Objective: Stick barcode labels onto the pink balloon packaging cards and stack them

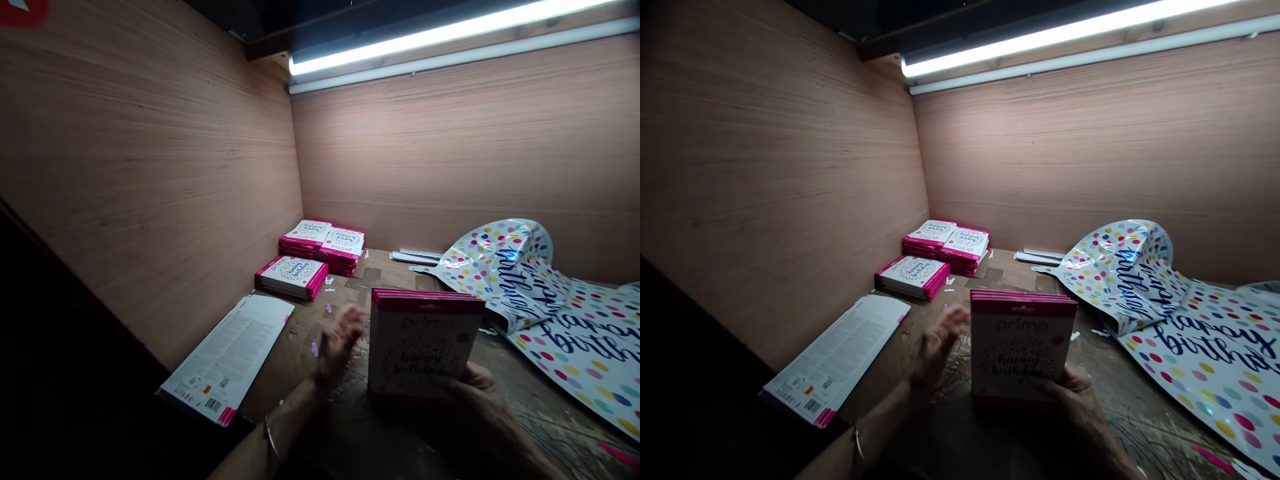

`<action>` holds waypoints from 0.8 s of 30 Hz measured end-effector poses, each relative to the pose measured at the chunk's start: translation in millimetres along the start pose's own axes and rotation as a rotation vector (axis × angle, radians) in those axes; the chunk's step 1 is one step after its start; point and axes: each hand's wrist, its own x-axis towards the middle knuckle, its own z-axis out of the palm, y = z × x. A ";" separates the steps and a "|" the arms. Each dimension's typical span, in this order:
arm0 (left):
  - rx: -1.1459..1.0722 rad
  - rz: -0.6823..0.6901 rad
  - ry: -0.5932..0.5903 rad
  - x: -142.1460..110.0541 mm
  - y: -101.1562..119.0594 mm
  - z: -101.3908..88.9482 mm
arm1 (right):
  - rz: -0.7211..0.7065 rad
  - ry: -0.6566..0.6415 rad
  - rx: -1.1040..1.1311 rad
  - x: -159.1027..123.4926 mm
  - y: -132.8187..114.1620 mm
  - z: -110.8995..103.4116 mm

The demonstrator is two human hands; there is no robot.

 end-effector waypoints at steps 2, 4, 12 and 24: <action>0.297 0.114 0.053 36.8 6.6 -24.9 | 0.052 -0.041 0.096 1.0 -1.4 -2.4; 0.584 0.181 0.076 73.9 9.0 -51.2 | 0.100 0.011 0.149 3.2 -2.8 -3.8; 1.091 0.179 -0.063 129.2 -11.8 -114.4 | 0.161 0.083 0.217 7.8 -2.4 -3.4; 1.139 0.492 -0.017 112.2 14.5 -130.3 | 0.216 0.072 0.196 4.9 -13.3 2.9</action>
